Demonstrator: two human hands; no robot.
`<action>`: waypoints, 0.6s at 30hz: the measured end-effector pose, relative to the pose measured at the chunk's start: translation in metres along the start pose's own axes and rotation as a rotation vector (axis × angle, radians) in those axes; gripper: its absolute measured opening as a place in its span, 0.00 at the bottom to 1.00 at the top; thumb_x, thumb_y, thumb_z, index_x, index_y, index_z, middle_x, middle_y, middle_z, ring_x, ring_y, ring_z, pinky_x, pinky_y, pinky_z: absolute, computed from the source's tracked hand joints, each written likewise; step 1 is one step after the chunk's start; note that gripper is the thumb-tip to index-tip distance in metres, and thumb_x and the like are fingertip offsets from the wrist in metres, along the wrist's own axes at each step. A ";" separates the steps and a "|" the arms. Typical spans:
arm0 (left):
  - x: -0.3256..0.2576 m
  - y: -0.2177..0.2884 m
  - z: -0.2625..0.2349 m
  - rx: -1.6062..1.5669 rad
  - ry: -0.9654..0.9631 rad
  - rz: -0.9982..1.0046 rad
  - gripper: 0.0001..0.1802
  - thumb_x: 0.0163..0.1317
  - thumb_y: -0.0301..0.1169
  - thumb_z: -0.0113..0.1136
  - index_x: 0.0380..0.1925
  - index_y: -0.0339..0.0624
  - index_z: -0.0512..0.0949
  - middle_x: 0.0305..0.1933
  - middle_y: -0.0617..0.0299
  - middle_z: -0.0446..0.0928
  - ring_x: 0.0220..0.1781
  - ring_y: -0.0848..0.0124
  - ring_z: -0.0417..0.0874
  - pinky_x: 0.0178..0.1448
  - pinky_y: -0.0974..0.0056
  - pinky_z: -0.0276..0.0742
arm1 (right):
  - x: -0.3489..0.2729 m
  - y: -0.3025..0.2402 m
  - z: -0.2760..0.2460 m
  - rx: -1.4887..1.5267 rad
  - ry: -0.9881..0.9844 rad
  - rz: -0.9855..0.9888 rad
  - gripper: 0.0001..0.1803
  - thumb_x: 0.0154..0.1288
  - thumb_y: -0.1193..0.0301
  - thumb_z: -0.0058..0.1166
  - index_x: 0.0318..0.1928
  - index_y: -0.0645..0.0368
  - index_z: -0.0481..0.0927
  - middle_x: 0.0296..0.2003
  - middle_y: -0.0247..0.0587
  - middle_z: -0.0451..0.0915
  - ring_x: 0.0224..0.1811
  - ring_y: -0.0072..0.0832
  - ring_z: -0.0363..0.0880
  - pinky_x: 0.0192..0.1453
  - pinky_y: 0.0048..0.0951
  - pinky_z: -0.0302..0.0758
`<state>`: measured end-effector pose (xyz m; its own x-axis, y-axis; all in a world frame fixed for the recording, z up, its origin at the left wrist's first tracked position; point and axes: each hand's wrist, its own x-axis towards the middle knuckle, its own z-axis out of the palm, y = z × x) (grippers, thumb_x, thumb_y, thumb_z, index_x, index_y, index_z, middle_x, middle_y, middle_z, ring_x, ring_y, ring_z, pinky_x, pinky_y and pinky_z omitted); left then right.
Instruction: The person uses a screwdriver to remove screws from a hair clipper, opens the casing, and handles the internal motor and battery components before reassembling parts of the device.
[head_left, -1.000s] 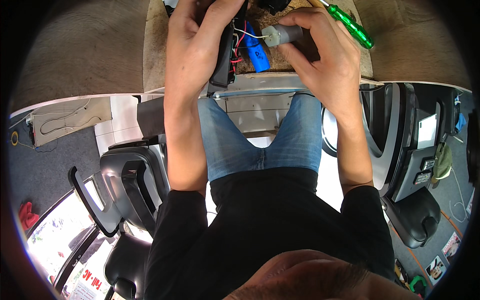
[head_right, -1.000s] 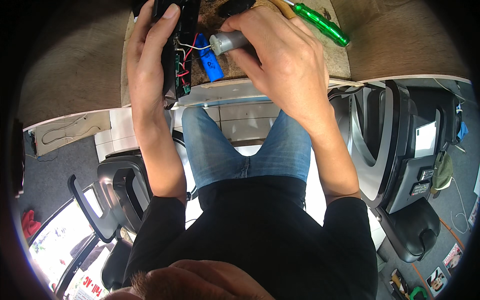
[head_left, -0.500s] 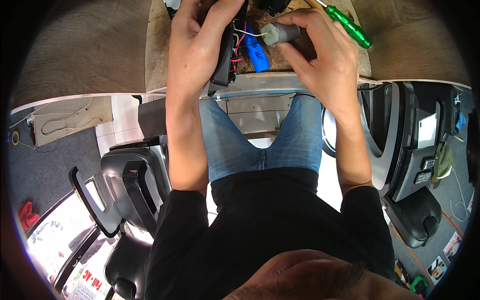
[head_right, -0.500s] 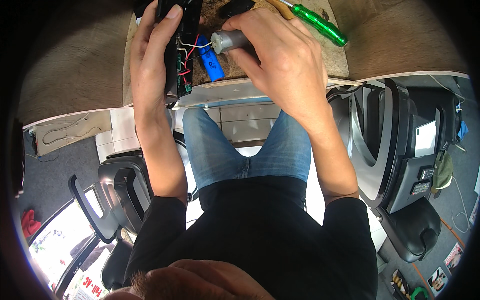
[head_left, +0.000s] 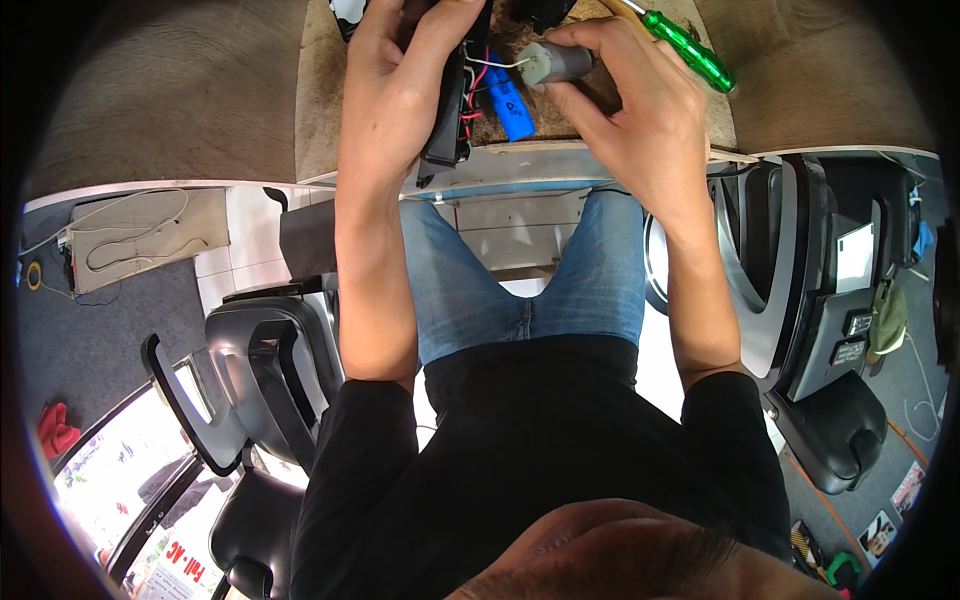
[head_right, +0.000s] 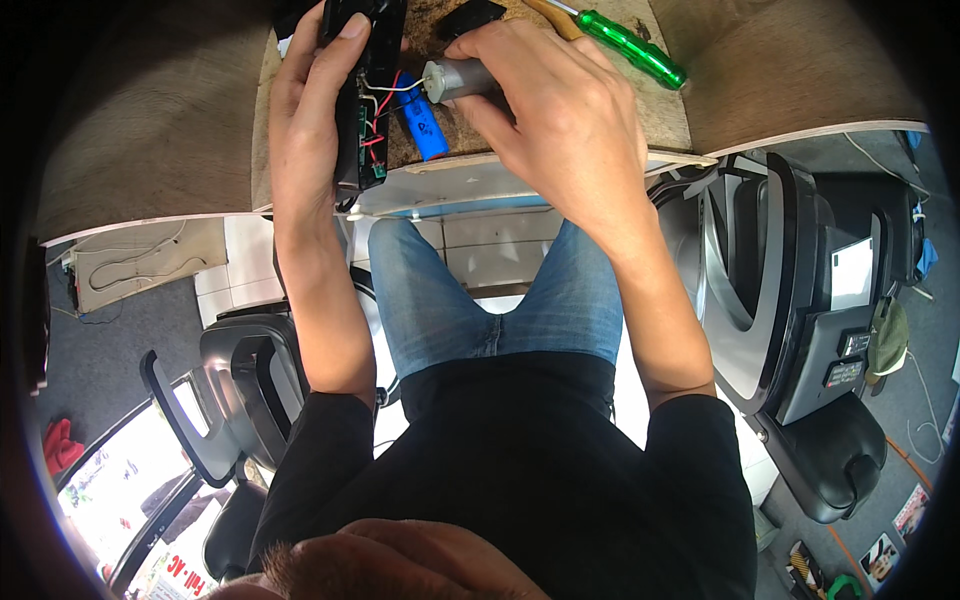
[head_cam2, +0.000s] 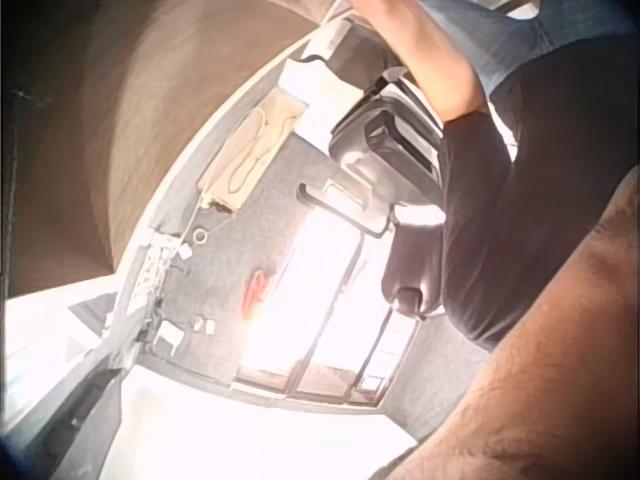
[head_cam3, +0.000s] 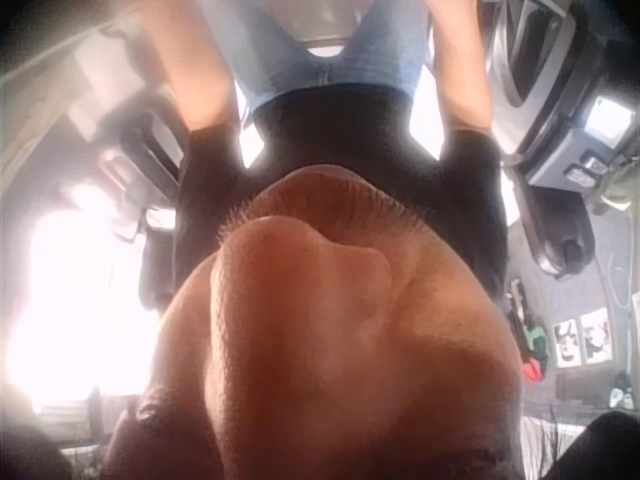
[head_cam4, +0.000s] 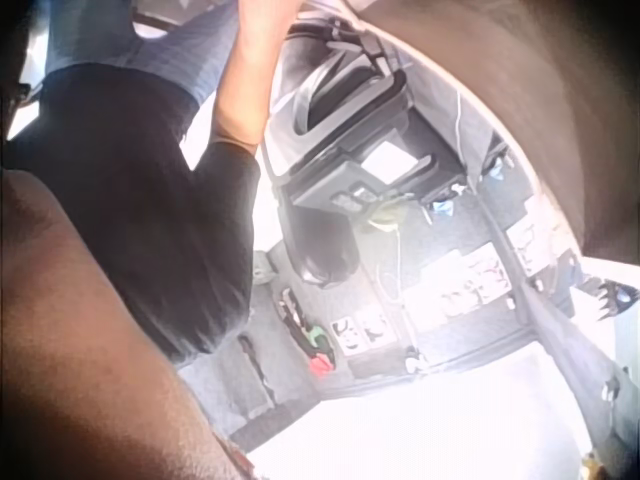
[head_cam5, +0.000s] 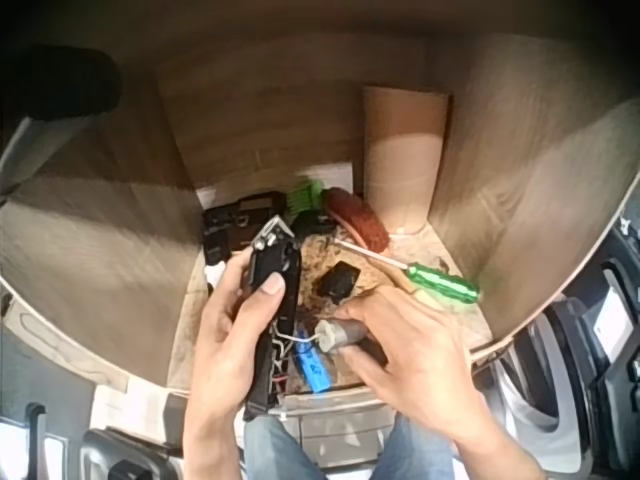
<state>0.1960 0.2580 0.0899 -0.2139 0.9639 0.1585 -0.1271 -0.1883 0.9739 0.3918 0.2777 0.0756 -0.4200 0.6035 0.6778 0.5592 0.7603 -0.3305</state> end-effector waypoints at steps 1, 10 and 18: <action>0.000 -0.003 -0.001 -0.001 -0.005 0.043 0.23 0.81 0.33 0.63 0.71 0.38 0.76 0.57 0.62 0.84 0.53 0.79 0.83 0.56 0.72 0.78 | 0.000 0.000 0.000 0.000 0.001 -0.001 0.19 0.58 0.75 0.77 0.51 0.55 0.89 0.43 0.34 0.90 0.41 0.35 0.88 0.46 0.34 0.81; 0.003 -0.002 -0.002 0.019 -0.031 0.034 0.24 0.81 0.33 0.63 0.71 0.36 0.77 0.60 0.62 0.84 0.58 0.76 0.82 0.63 0.70 0.76 | -0.001 0.003 0.001 -0.006 0.016 -0.022 0.20 0.58 0.73 0.77 0.51 0.55 0.89 0.44 0.34 0.90 0.41 0.36 0.88 0.47 0.34 0.80; 0.002 0.005 0.002 0.011 -0.027 0.006 0.23 0.81 0.33 0.62 0.70 0.36 0.77 0.59 0.62 0.84 0.58 0.77 0.81 0.63 0.71 0.76 | -0.005 0.008 0.003 -0.021 0.020 -0.035 0.20 0.59 0.71 0.78 0.52 0.54 0.89 0.42 0.33 0.90 0.37 0.35 0.87 0.45 0.35 0.80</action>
<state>0.1971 0.2590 0.0950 -0.1881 0.9677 0.1681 -0.1148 -0.1917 0.9747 0.3964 0.2820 0.0679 -0.4253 0.5715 0.7018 0.5590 0.7757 -0.2929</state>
